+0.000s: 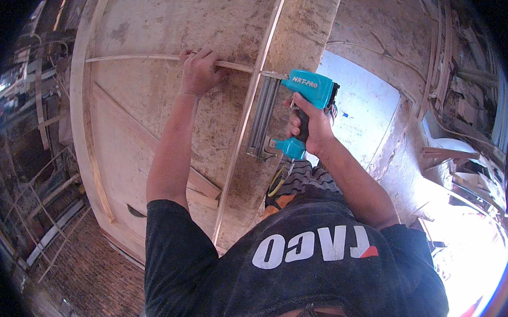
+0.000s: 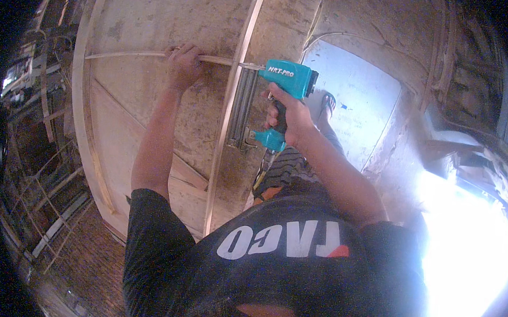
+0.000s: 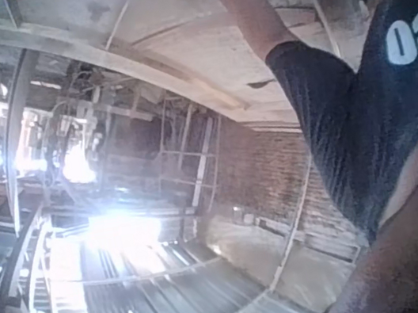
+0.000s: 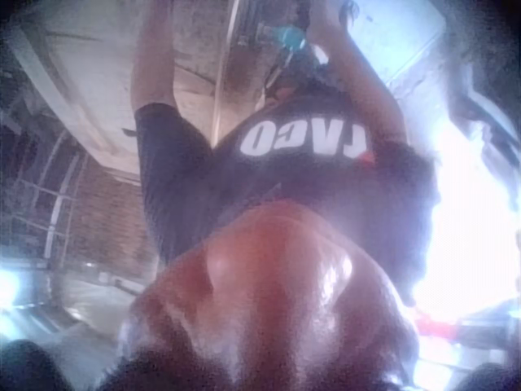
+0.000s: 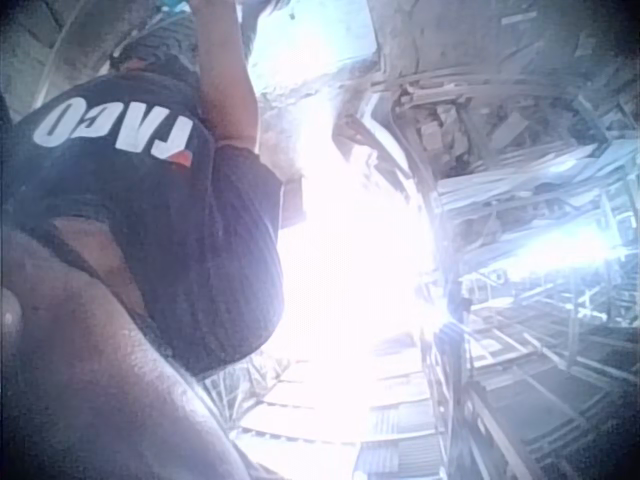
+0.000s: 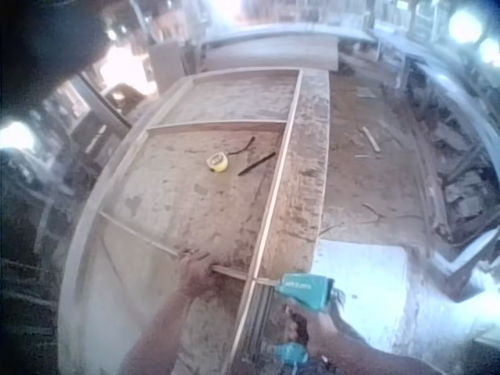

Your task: The person assembles a wooden furniture frame by positioning thin wooden strips and securing them with a pneumatic nail gun. They measure and mark the frame with a tape measure and pencil, then continue nailing additional strips into place.

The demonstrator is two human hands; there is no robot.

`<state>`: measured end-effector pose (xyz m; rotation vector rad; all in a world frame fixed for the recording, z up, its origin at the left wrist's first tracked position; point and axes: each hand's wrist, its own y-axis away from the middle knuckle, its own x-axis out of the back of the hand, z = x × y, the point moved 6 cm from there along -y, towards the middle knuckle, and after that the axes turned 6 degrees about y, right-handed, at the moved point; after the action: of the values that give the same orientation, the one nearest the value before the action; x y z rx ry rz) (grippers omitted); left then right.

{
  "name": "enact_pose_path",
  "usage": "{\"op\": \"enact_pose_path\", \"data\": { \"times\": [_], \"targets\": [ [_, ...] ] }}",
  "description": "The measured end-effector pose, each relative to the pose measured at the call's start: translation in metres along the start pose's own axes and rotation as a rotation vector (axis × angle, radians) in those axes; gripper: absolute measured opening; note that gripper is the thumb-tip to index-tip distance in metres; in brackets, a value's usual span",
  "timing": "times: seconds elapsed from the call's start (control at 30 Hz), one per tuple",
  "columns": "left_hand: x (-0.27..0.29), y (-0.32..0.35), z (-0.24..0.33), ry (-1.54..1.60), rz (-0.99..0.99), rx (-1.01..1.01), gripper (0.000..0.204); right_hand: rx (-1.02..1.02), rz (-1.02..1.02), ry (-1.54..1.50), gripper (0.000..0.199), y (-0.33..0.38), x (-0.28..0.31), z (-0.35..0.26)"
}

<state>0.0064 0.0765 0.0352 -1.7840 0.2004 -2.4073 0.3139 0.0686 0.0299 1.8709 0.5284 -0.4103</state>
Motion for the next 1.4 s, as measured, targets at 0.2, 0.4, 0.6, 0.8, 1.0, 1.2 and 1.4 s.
{"op": "enact_pose_path", "data": {
  "times": [0.2,0.4,0.6,0.8,1.0,1.2,1.4],
  "targets": [
    [0.004,-0.003,0.004,0.018,-0.054,0.038,0.018,0.011,0.007,0.015,0.040,-0.001,0.001,-0.001],
    [0.007,-0.004,0.008,0.005,-0.047,0.014,0.017,-0.013,0.012,0.016,0.039,-0.002,0.000,0.001],
    [0.008,-0.002,0.008,0.019,-0.024,0.005,0.016,-0.021,0.013,0.008,0.034,-0.003,0.000,0.002],
    [0.006,-0.004,0.007,-0.005,-0.027,0.017,0.020,-0.035,0.024,-0.010,0.034,-0.004,0.000,0.003],
    [0.004,-0.003,0.004,-0.008,-0.014,-0.019,0.028,-0.014,0.022,0.012,0.035,-0.002,-0.001,0.002],
    [0.011,-0.008,0.010,-0.013,-0.032,0.016,0.027,0.007,-0.001,-0.006,0.033,-0.004,0.001,0.003],
    [-0.002,0.001,-0.003,-0.029,0.028,-0.030,0.029,-0.038,0.013,-0.059,0.034,-0.004,0.003,0.004]
  ]
}}
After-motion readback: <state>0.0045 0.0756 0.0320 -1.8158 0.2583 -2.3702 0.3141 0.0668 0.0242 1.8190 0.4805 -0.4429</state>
